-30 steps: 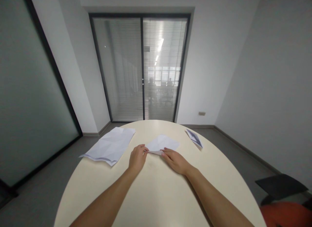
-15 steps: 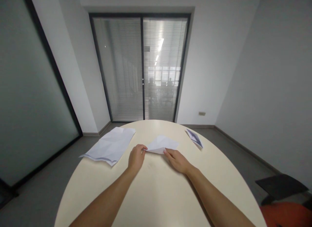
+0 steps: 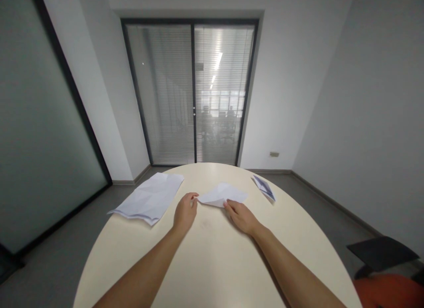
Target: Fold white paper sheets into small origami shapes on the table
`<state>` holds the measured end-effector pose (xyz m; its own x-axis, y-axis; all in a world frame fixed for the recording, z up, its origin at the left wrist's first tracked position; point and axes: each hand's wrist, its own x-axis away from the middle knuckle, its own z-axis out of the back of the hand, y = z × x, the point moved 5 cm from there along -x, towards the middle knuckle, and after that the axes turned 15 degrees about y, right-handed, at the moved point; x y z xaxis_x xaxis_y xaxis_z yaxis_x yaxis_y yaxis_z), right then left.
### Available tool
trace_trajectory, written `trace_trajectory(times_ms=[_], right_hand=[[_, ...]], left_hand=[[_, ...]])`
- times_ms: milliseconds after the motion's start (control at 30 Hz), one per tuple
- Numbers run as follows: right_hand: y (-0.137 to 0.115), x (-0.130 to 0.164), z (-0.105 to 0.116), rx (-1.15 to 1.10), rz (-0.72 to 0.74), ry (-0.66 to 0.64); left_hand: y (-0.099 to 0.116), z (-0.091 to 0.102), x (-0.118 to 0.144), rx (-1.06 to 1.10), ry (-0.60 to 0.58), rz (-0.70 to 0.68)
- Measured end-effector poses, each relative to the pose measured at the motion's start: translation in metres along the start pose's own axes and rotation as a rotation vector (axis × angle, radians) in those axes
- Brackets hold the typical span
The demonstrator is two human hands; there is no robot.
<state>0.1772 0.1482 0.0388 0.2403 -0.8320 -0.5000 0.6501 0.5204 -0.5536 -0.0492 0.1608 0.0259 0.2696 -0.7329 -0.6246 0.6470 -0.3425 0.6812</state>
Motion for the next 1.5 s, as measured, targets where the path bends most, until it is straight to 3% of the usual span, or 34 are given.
trace_trajectory(times_ms=[167,233,333,633,933,1233,1500], right_hand=[[-0.009,0.004,-0.012,-0.021,0.16,-0.1],[-0.012,0.006,-0.014,-0.004,0.216,-0.13],[-0.014,0.006,-0.014,0.014,0.238,-0.143],[-0.016,0.001,-0.006,0.003,0.106,-0.067],[-0.019,0.0,-0.003,-0.033,0.12,-0.068],[-0.009,0.002,-0.005,-0.146,0.064,-0.097],[-0.009,0.002,-0.005,-0.083,0.014,-0.057]], left_hand=[[0.024,-0.011,0.019,0.045,-0.289,-0.206],[0.027,-0.011,0.024,0.008,-0.337,-0.225],[0.027,-0.01,0.023,-0.031,-0.327,-0.212],[0.028,-0.006,0.014,-0.154,-0.294,-0.144],[0.032,-0.011,0.019,-0.043,-0.362,-0.297],[0.03,-0.012,0.022,0.024,-0.426,-0.315],[0.031,-0.011,0.019,-0.085,-0.345,-0.263]])
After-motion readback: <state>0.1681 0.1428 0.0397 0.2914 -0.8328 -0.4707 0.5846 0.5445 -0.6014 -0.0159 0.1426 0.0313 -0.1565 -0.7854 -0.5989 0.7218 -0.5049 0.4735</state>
